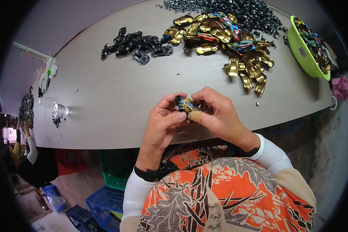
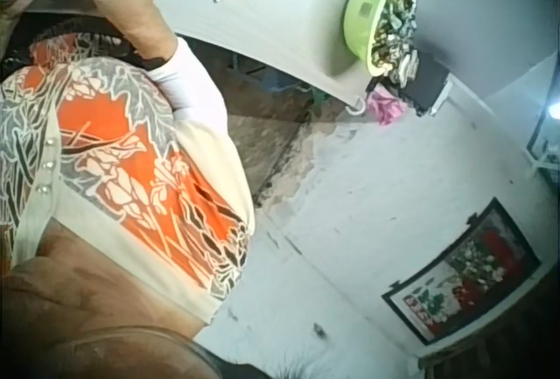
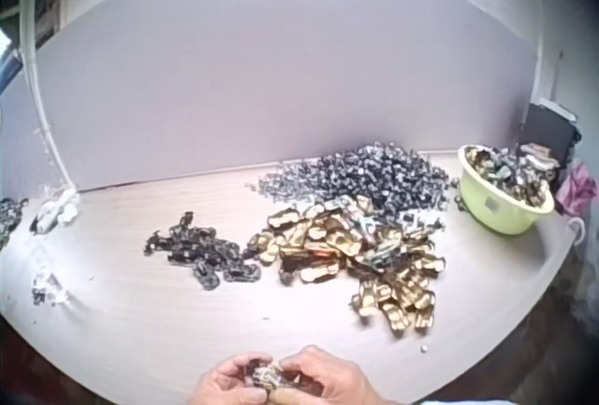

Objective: The person assembles small toy cars by hand at a workbench. They pick up black chassis and gold or colored car bodies, fit them together, and place the completed units on the table. The process is repeated for multiple units throughout the clip.

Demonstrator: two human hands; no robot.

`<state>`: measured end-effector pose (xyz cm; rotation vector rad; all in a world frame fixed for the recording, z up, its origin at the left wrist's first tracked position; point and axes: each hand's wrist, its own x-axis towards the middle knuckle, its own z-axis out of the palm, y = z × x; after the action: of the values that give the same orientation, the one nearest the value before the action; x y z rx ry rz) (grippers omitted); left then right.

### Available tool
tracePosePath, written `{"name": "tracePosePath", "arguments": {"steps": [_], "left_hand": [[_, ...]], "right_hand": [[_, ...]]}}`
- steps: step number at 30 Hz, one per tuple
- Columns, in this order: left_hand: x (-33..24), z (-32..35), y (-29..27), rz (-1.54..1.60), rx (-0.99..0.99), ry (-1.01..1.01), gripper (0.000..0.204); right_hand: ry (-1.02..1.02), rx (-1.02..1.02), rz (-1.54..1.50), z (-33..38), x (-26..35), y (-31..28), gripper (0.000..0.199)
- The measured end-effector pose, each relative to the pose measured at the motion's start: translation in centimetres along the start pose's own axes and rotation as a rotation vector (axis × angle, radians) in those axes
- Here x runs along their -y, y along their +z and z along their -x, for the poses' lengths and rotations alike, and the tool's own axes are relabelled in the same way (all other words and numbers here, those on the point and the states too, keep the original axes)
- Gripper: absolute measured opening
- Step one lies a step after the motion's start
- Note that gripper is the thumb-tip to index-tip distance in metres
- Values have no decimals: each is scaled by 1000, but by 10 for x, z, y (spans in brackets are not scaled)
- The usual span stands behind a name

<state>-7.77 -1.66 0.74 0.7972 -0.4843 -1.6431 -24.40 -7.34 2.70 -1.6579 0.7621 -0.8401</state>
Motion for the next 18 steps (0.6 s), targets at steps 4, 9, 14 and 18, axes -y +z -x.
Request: {"name": "tracePosePath", "arguments": {"steps": [4,9,14,18], "left_hand": [[1,1,0,34,-53,-23,42],[1,0,1,56,-61,-36,40],[4,0,-9,67,-24,-69,37],[2,3,-9,144,15,-139,37]], "right_hand": [[397,58,-415,-1,1,-11,21],[185,36,-259,3,-13,-5,24],[-96,40,39,2,1,-7,31],[-610,173,367,-9,-1,-15,37]]}}
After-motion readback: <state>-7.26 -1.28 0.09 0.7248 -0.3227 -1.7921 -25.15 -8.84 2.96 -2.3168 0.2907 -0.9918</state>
